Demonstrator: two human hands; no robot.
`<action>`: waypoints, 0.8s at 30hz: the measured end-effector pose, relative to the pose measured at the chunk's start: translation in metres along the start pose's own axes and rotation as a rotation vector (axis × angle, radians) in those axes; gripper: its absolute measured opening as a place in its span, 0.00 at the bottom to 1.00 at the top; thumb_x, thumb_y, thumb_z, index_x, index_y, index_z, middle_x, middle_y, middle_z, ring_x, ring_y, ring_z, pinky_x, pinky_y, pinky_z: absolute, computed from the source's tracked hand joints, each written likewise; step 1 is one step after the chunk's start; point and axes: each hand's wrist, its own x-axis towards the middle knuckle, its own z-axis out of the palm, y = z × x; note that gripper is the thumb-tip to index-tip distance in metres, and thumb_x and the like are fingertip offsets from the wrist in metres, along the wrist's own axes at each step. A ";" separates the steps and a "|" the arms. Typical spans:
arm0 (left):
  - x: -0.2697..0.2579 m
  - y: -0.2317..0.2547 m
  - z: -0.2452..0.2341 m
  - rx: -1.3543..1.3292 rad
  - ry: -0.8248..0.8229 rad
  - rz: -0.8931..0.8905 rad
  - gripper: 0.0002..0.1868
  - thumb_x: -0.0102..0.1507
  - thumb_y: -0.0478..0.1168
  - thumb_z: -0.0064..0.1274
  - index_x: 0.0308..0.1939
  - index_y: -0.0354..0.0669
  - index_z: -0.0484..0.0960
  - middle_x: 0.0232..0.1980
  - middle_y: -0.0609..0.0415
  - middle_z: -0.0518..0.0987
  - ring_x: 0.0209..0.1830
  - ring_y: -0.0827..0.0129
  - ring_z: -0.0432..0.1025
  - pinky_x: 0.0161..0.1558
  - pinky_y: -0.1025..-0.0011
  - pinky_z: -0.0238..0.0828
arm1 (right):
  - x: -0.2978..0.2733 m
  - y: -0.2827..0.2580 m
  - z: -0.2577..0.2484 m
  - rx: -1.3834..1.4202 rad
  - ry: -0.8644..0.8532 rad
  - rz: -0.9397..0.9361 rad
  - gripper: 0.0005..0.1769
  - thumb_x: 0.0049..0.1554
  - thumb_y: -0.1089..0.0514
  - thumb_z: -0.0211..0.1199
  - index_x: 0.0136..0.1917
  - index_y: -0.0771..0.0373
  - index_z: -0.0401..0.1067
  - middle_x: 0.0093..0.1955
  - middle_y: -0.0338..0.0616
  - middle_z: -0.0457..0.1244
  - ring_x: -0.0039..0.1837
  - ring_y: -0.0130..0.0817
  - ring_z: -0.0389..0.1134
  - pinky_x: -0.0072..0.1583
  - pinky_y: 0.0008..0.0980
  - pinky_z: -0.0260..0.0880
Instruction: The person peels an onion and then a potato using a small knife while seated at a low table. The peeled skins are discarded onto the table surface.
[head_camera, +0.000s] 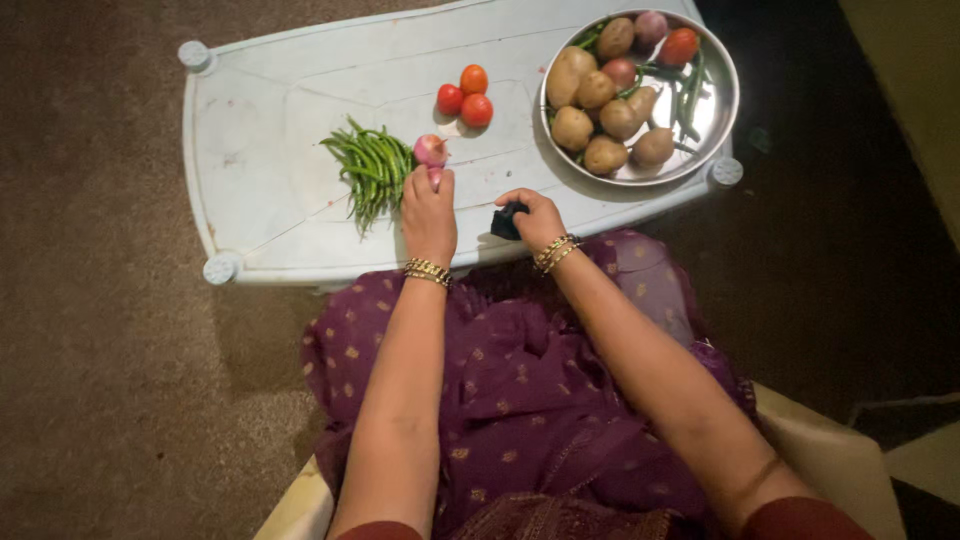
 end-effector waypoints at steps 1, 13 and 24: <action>-0.001 0.002 -0.001 0.005 0.000 -0.003 0.15 0.67 0.37 0.50 0.58 0.47 0.76 0.65 0.41 0.72 0.66 0.47 0.66 0.59 0.54 0.69 | 0.000 -0.002 -0.001 -0.004 0.010 0.022 0.26 0.46 0.77 0.49 0.51 0.62 0.79 0.47 0.42 0.70 0.50 0.29 0.70 0.57 0.27 0.71; 0.001 0.030 -0.040 -0.108 -0.040 -0.010 0.29 0.55 0.38 0.66 0.59 0.43 0.75 0.68 0.39 0.66 0.70 0.42 0.59 0.66 0.47 0.59 | 0.022 -0.012 -0.031 -0.056 0.206 -0.062 0.26 0.46 0.77 0.44 0.45 0.62 0.81 0.46 0.44 0.70 0.50 0.34 0.70 0.56 0.29 0.70; 0.008 0.058 -0.061 -0.323 -0.099 0.038 0.27 0.54 0.36 0.68 0.56 0.41 0.76 0.62 0.42 0.70 0.67 0.46 0.62 0.65 0.52 0.61 | 0.054 -0.057 -0.138 -0.687 0.855 -0.497 0.14 0.47 0.70 0.62 0.46 0.60 0.80 0.48 0.52 0.66 0.51 0.54 0.68 0.55 0.47 0.67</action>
